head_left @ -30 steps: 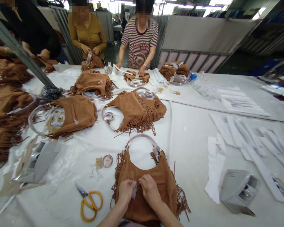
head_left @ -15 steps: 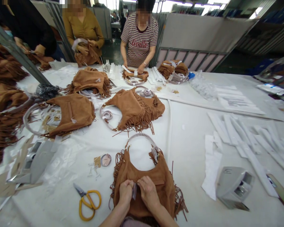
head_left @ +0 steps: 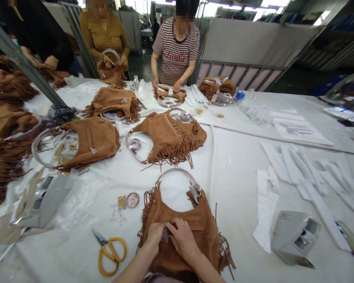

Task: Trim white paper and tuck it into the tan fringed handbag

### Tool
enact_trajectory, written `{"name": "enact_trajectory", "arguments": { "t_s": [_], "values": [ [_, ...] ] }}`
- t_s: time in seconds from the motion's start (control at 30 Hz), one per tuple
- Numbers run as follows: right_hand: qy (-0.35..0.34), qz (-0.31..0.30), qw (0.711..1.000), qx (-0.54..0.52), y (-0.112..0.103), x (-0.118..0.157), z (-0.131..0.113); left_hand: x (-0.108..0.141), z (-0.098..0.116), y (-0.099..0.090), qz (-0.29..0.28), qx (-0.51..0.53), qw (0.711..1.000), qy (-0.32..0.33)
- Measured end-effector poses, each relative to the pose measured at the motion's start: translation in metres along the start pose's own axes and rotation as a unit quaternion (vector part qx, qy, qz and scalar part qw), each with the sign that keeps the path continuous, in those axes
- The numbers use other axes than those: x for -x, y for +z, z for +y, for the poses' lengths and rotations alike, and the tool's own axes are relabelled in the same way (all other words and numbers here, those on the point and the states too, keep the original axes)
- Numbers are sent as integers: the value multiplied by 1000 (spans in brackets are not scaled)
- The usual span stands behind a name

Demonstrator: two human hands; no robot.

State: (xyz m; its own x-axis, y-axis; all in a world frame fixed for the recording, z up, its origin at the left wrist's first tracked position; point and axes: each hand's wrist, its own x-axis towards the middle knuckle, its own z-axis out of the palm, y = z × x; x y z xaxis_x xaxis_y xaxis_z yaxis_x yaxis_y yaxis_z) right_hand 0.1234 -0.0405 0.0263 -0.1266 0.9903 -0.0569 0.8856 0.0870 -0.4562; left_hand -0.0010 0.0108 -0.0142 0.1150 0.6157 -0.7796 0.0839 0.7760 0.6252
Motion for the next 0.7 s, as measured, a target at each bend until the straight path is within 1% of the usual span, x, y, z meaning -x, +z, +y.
{"name": "enact_trajectory", "arguments": {
  "t_s": [0.07, 0.13, 0.23, 0.27, 0.3, 0.33, 0.4, 0.43, 0.47, 0.53, 0.6, 0.63, 0.67, 0.7],
  "values": [
    [2, -3, 1000, 4, 1, -5, -1, -3, 4, 0, -1, 17, 1000, -23],
    [8, 2, 1000, -15, 3, -10, -1, -5, 8, -2, -7, 26, 998, -48],
    [30, 9, 995, -91, 8, -17, 1, -3, 12, -8, -41, 31, 995, -85],
    [49, 12, 991, -123, 9, -19, 3, -2, 12, -11, -49, 21, 995, -82],
    [70, 14, 986, -152, 11, -21, 5, 0, 13, -13, -51, 1, 997, -62],
    [87, 14, 981, -174, 11, -24, 7, 3, 14, -16, -48, -26, 998, -24],
    [104, 9, 975, -196, 11, -28, 11, 9, 18, -18, -35, -87, 992, 80],
    [102, 6, 975, -199, 11, -29, 13, 12, 22, -18, -33, -114, 985, 127],
    [93, 3, 975, -199, 9, -30, 14, 15, 26, -17, -36, -136, 977, 159],
    [62, -4, 978, -199, 7, -30, 16, 21, 39, -15, -49, -182, 960, 205],
    [36, 3, 982, -187, 6, -29, 19, 27, 55, -13, -70, -225, 942, 239],
    [33, 17, 984, -176, 6, -30, 20, 29, 64, -13, -88, -241, 936, 242],
    [40, 37, 985, -165, 7, -33, 23, 30, 74, -13, -105, -254, 932, 238],
    [69, 88, 981, -156, 7, -38, 25, 31, 85, -15, -128, -265, 931, 216]
  ]
}}
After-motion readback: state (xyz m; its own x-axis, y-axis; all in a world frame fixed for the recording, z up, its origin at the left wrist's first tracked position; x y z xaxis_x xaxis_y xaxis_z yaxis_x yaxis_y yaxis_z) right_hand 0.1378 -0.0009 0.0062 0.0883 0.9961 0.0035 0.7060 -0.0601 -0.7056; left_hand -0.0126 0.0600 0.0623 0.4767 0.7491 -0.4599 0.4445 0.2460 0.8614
